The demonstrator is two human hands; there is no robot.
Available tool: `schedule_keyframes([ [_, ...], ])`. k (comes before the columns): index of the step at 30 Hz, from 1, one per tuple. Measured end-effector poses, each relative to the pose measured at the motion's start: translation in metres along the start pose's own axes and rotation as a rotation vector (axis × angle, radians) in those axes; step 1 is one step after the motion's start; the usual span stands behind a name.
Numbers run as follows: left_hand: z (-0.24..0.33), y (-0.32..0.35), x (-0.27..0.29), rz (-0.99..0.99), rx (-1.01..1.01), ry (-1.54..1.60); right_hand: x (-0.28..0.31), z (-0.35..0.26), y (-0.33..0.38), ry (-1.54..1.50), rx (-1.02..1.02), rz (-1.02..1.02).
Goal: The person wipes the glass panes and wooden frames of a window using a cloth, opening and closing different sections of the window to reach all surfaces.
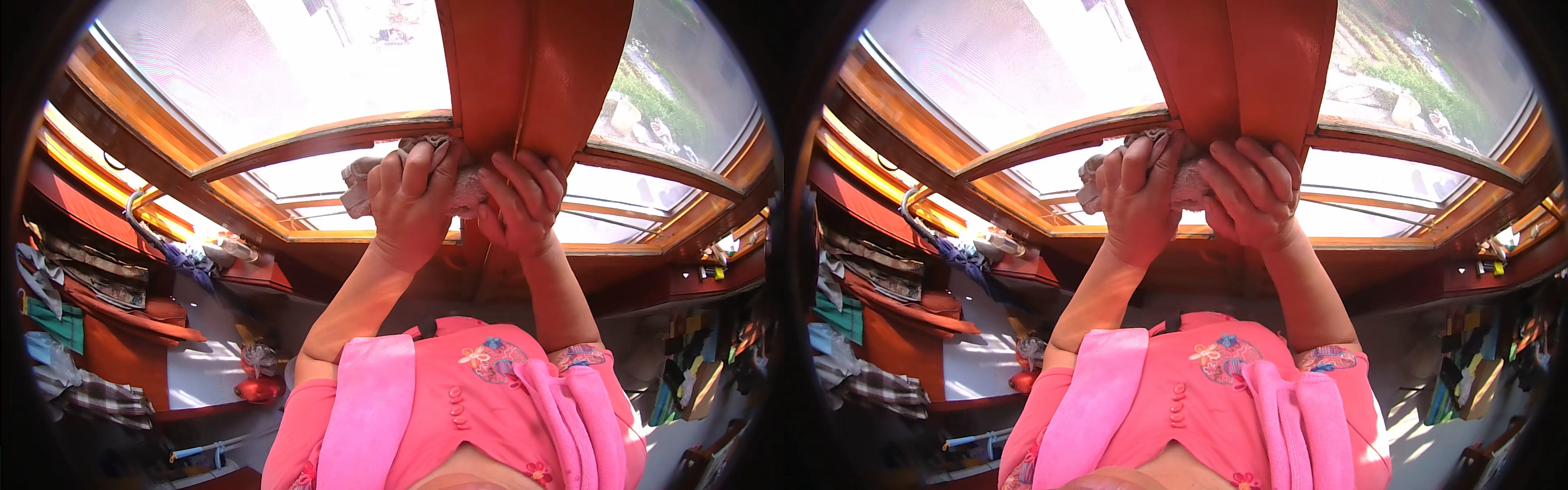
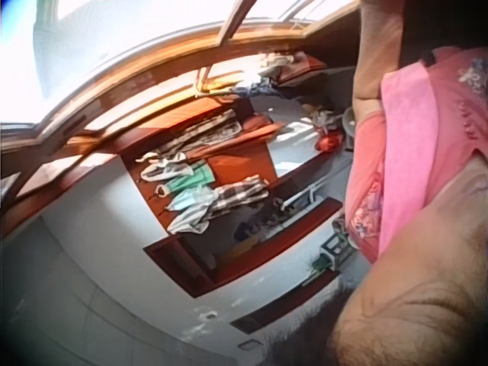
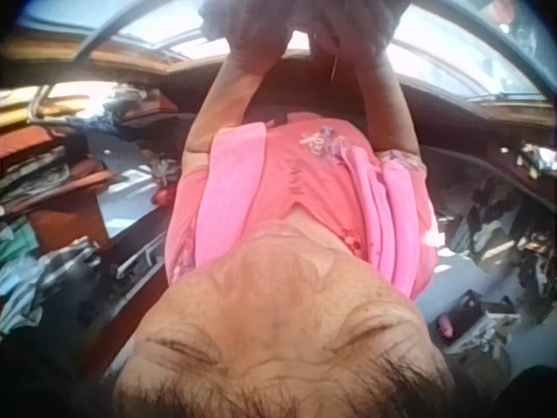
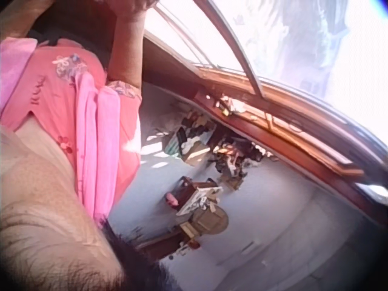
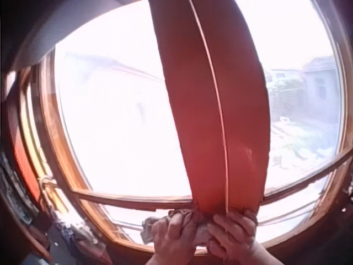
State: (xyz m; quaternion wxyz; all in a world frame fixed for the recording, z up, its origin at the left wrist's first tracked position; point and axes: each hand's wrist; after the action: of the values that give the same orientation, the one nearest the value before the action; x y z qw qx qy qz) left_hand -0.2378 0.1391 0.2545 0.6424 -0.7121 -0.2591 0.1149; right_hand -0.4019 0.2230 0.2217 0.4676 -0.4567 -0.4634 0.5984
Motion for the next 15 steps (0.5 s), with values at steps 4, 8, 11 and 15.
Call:
schedule_keyframes([
  [4, 0.000, 0.027, 0.003, -0.004, 0.018, -0.015, 0.003, 0.000, -0.002, -0.014, 0.008, -0.015],
  [8, 0.001, 0.054, 0.016, -0.172, 0.097, -0.032, 0.002, 0.001, -0.002, -0.040, 0.000, -0.009],
  [11, 0.001, 0.032, 0.007, -0.056, 0.070, -0.007, 0.002, 0.002, -0.002, -0.068, 0.012, -0.026],
  [15, 0.005, 0.019, -0.005, 0.060, 0.092, -0.026, 0.001, 0.005, 0.003, -0.060, 0.018, -0.009],
])
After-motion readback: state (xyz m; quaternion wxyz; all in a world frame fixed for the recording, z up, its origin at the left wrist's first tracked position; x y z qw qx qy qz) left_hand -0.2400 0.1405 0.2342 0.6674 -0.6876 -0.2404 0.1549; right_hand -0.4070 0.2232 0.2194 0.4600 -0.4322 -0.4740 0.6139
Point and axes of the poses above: each hand's wrist, its own y-axis away from the middle knuckle, its own x-axis out of the back of the hand, z = x × y, and after that the axes turned 15 degrees about z, right-handed
